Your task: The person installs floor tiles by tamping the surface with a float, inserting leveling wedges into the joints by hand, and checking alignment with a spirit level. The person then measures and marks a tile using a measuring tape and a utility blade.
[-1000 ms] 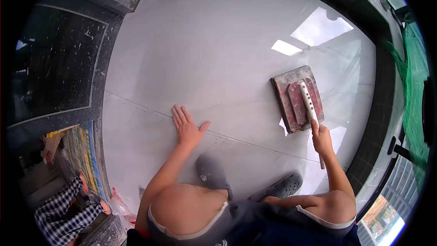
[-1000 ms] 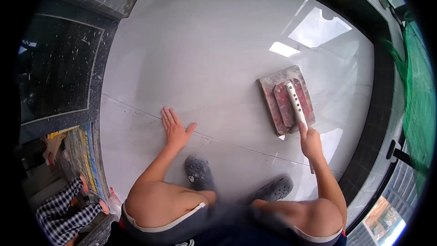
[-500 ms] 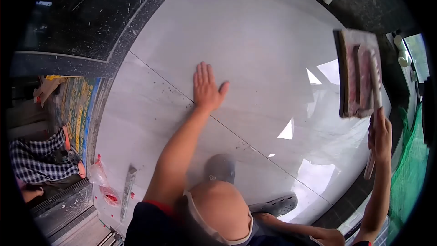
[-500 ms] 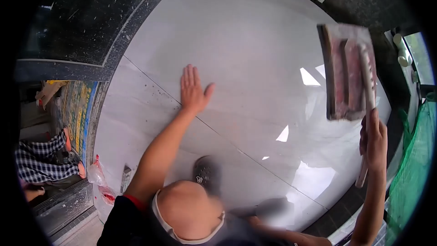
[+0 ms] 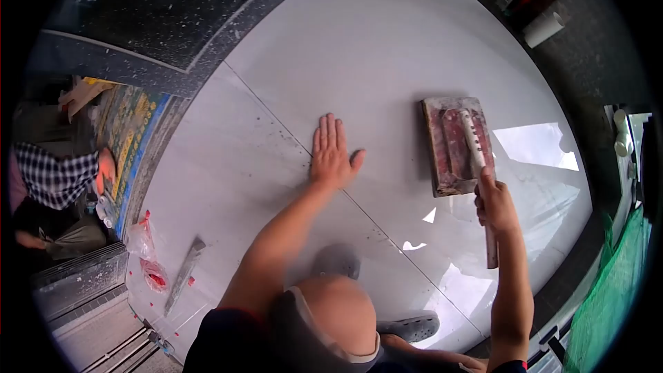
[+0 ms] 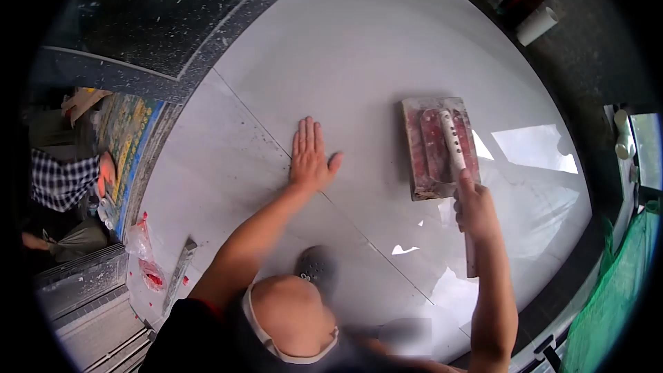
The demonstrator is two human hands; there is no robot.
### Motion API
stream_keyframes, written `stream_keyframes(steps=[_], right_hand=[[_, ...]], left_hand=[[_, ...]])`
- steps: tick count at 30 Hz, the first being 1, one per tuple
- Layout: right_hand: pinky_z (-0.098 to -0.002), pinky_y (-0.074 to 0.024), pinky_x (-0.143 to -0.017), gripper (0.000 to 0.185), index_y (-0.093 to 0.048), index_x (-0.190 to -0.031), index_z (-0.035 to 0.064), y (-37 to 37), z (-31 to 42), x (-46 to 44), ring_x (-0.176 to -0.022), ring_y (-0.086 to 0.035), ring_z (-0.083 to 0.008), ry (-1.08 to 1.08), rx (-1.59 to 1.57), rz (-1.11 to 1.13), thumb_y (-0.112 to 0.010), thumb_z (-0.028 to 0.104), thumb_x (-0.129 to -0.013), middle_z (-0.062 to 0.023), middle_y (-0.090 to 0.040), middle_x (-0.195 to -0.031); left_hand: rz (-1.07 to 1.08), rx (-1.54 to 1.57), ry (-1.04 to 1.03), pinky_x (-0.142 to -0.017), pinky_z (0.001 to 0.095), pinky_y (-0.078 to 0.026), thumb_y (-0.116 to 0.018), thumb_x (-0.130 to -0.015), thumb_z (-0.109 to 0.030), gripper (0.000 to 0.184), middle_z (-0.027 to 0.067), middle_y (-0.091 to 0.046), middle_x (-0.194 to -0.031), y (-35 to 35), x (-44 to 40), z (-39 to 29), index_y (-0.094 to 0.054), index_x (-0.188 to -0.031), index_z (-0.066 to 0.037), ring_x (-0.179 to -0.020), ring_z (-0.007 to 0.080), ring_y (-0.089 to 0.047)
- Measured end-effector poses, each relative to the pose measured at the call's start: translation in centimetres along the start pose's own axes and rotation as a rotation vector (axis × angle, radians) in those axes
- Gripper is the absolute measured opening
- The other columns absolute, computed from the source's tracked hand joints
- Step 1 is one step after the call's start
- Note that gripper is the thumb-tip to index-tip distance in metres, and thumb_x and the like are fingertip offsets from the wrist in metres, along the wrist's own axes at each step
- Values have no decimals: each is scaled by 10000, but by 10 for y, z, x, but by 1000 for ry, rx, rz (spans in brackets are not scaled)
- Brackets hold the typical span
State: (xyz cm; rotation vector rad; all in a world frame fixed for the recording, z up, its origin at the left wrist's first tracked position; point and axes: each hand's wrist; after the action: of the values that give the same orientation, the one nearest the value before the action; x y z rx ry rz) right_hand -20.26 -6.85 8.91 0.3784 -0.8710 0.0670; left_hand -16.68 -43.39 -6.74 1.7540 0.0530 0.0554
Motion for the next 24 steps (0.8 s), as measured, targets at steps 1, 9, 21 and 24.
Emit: stream_keyframes(steps=[1,9,21,24], right_hand=[[-282,-326,-386,627,-501,-744,109,3,18,9,-436,-398,-77,55,-2,35,-483,666,-1031,34,-428,-592],[-242,-311,-428,595,-502,-793,92,-34,25,18,-472,-399,-41,566,-77,-301,-355,576,-1106,56,-437,-599],[-330,-355,-375,708,-464,-643,80,-86,-44,-44,-394,-414,-124,160,140,-130,-468,671,-1034,8,-415,-525],[-299,-314,-356,638,-466,-691,113,-79,-28,-36,-387,-363,-97,81,15,-30,-512,656,-1025,24,-391,-551]], left_hand=[[3,15,-15,-1286,517,-95,-512,-1002,-533,937,310,-141,-1688,-3,4,0,-202,-1580,136,-1588,432,-101],[34,66,-10,-1286,511,-94,-542,-986,-519,943,301,-120,-1695,-2,1,1,-212,-1577,138,-1593,422,-82],[34,81,175,-1270,562,-78,-536,-977,-621,1035,392,-127,-1649,6,-45,20,-207,-1561,167,-1570,503,-65],[1,77,453,-1263,581,-55,-519,-967,-672,1086,410,-110,-1642,13,-95,65,-179,-1564,169,-1565,520,-43]])
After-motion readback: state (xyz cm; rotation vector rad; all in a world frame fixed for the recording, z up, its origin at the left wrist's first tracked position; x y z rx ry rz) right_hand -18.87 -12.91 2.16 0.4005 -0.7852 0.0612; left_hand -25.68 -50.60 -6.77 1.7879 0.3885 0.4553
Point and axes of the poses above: each hand's wrist, its own x-axis away from the middle knuckle, its own y-axis out of the back of the hand, z = x × y
